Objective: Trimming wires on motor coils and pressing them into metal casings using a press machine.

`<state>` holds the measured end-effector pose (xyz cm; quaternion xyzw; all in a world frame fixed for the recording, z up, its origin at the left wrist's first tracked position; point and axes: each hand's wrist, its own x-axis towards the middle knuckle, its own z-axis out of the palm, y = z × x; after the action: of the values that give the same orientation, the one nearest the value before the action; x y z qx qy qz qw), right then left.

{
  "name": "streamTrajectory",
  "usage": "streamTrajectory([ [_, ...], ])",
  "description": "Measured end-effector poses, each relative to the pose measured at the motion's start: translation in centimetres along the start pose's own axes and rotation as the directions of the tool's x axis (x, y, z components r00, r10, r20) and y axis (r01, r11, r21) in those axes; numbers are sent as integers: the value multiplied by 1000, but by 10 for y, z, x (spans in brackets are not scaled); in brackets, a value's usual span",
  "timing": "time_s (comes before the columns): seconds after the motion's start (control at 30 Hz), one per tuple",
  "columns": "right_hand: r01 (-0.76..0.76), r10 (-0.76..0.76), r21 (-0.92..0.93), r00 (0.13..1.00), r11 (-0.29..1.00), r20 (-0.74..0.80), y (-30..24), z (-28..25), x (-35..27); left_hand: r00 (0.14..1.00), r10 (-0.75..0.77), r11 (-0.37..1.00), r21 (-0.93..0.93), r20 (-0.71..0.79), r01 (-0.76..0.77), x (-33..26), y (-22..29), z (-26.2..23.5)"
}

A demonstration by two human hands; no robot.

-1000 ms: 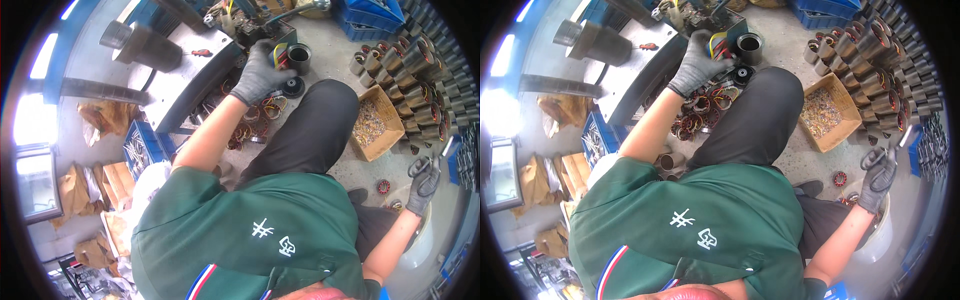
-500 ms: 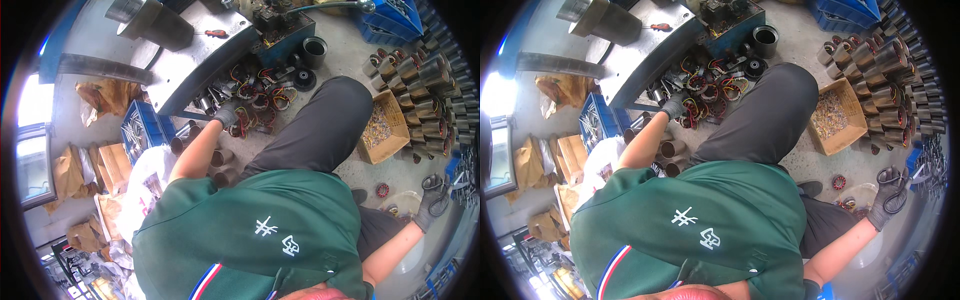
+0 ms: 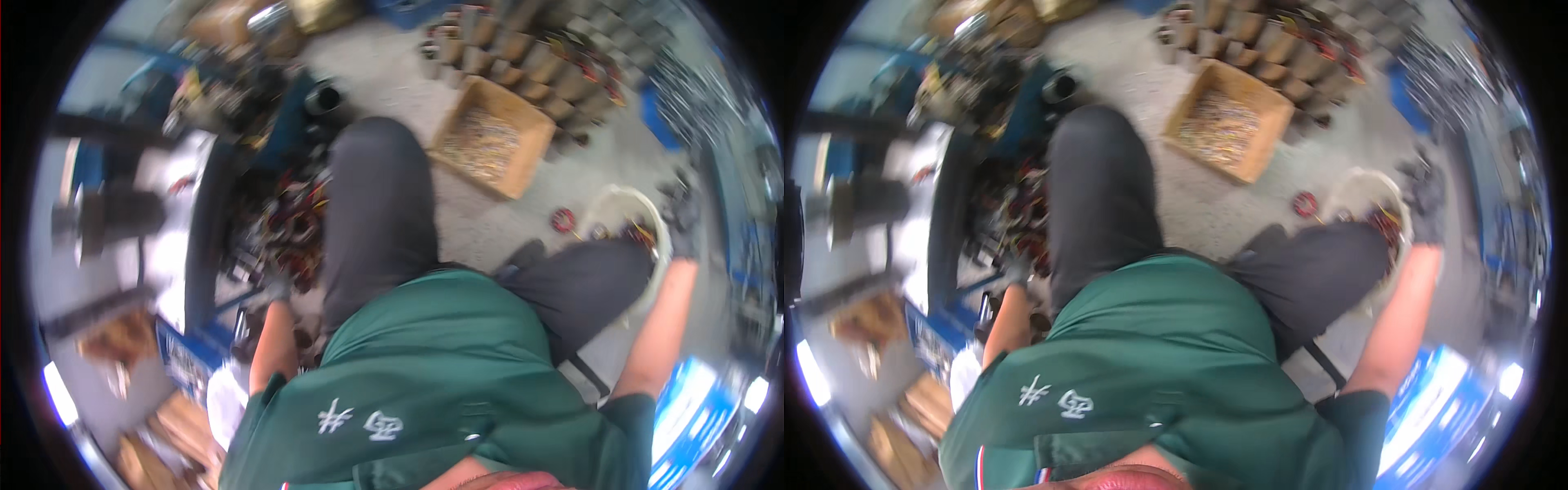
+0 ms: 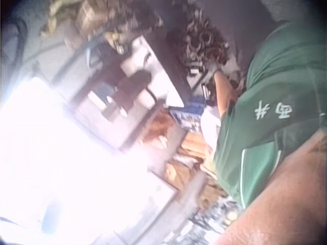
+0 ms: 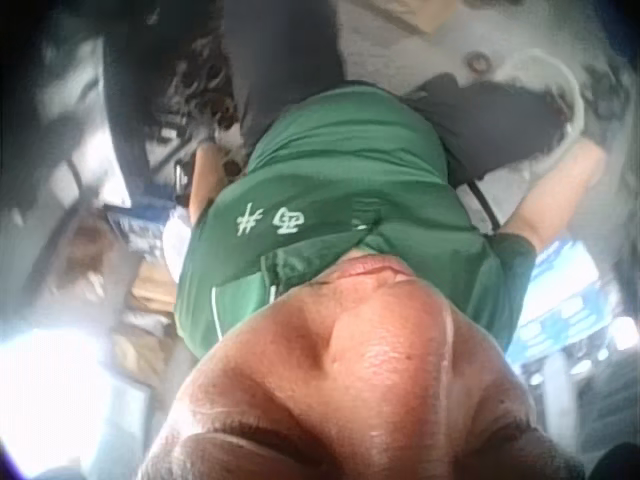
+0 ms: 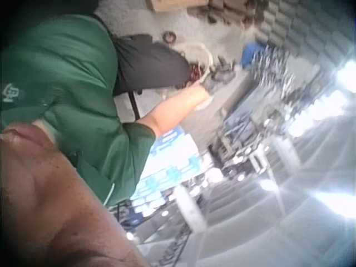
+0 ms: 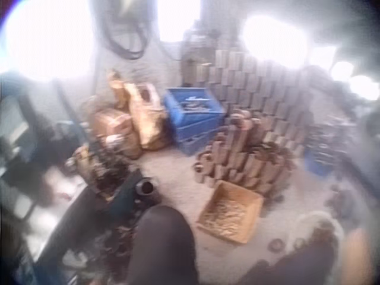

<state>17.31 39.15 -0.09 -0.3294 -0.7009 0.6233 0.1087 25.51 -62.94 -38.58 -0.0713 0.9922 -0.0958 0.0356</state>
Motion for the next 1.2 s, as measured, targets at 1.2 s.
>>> streamTrajectory([
  [1.2,-269,-55,467,819,842,571,338,58,129,908,28,63,-906,-418,-419,199,435,-500],
])
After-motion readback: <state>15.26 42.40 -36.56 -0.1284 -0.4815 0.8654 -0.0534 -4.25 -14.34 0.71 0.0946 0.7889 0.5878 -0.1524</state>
